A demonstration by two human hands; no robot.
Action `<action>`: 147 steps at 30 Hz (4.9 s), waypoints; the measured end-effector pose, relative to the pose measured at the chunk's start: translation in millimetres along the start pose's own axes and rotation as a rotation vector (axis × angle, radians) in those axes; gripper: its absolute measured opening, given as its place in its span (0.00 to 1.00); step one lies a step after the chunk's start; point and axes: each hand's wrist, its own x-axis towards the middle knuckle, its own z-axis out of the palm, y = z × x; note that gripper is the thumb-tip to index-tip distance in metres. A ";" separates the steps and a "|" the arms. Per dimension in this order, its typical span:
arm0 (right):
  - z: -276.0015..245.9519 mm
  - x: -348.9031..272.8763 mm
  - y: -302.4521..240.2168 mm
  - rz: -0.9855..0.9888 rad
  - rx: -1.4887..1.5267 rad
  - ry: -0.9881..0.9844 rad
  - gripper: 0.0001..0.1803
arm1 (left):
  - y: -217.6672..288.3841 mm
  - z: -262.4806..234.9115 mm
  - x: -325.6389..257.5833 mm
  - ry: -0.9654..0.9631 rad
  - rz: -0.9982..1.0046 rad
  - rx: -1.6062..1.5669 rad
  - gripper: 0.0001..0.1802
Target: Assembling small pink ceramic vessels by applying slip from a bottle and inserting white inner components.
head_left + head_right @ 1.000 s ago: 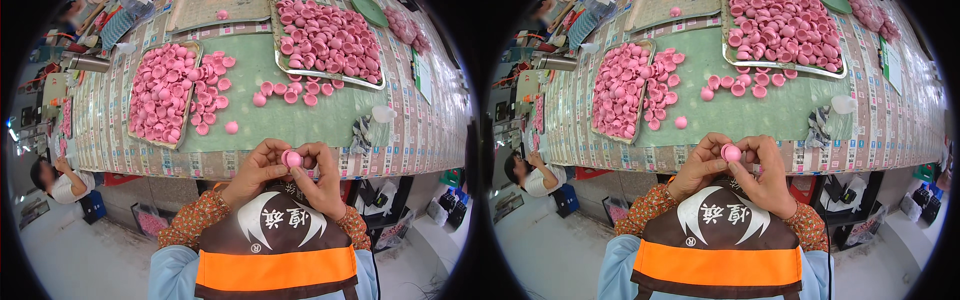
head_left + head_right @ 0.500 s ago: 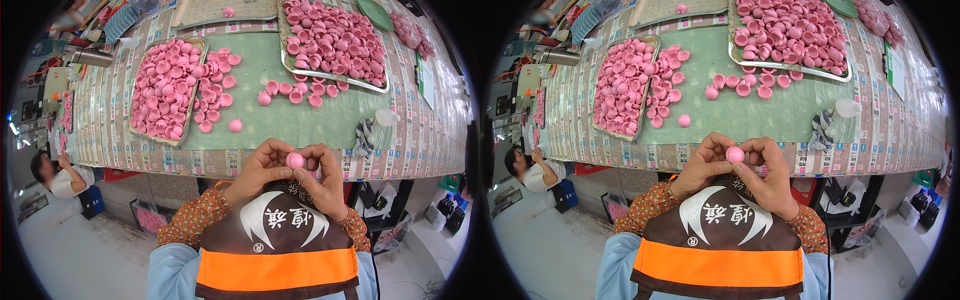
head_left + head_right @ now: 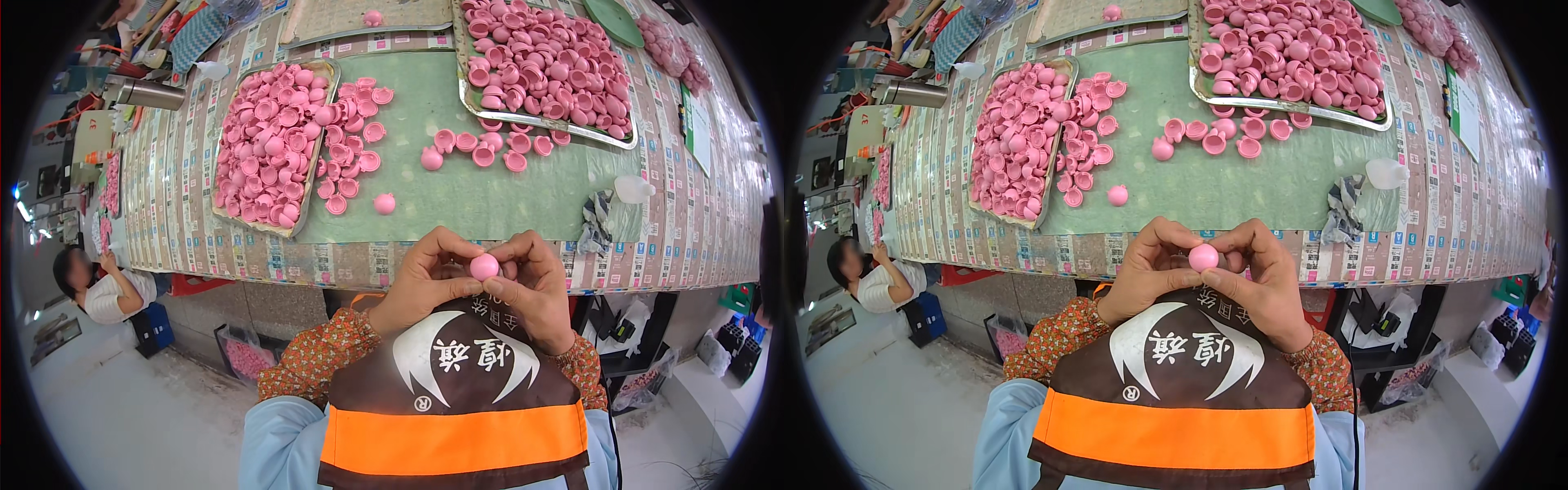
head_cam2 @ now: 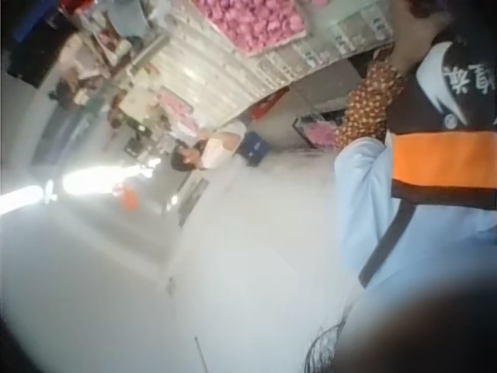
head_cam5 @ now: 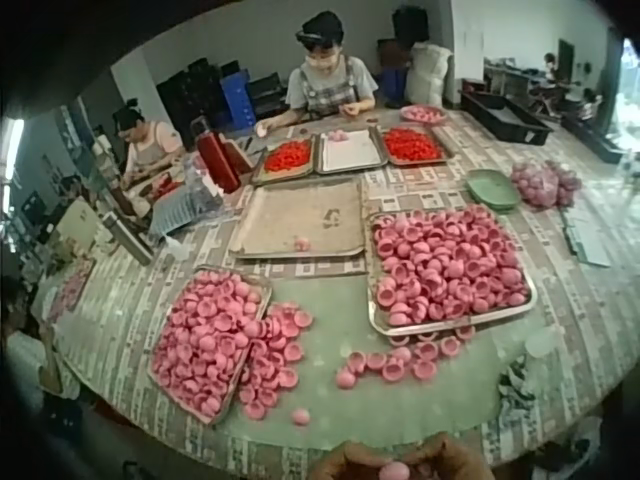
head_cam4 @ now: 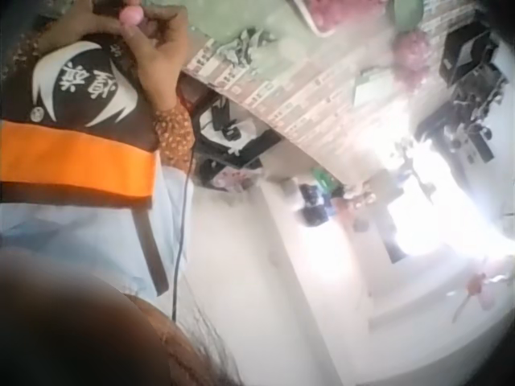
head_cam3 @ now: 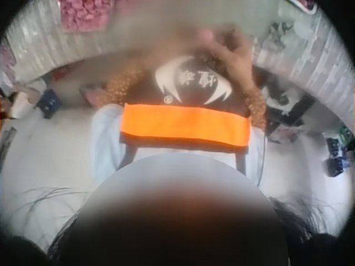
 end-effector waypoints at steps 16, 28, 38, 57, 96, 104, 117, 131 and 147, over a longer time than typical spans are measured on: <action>5.9 8.6 -11.3 -0.554 -0.818 0.018 0.23 | 4.5 -3.4 3.8 -0.053 -0.221 -0.220 0.19; 5.4 9.1 0.1 -0.555 -0.808 0.124 0.24 | 2.5 -6.1 2.6 -0.040 -0.147 -0.255 0.20; -0.3 10.5 9.2 -0.650 -0.780 0.017 0.24 | -0.4 -9.7 -1.9 -0.057 -0.079 -0.043 0.15; -1.1 8.8 16.5 -0.785 -0.901 0.028 0.27 | 0.1 -5.5 -3.3 -0.040 -0.183 -0.124 0.15; 11.1 5.7 3.2 -0.574 -1.028 0.076 0.25 | 9.2 3.9 -0.7 0.032 -0.177 0.234 0.21; 9.5 6.3 5.8 -0.454 -0.713 0.126 0.30 | 11.4 -4.4 -4.1 0.127 -0.429 -0.498 0.26; 10.6 10.4 8.3 -0.392 -0.680 0.116 0.28 | 14.4 -0.8 -2.1 0.106 -0.508 -0.456 0.28; -3.3 16.8 20.2 -0.261 -0.407 0.002 0.08 | 17.3 3.6 -2.1 0.127 -0.547 -0.243 0.32; 12.1 11.8 10.7 -0.500 -0.839 0.103 0.24 | 17.1 18.8 -2.2 0.179 -0.314 -0.206 0.20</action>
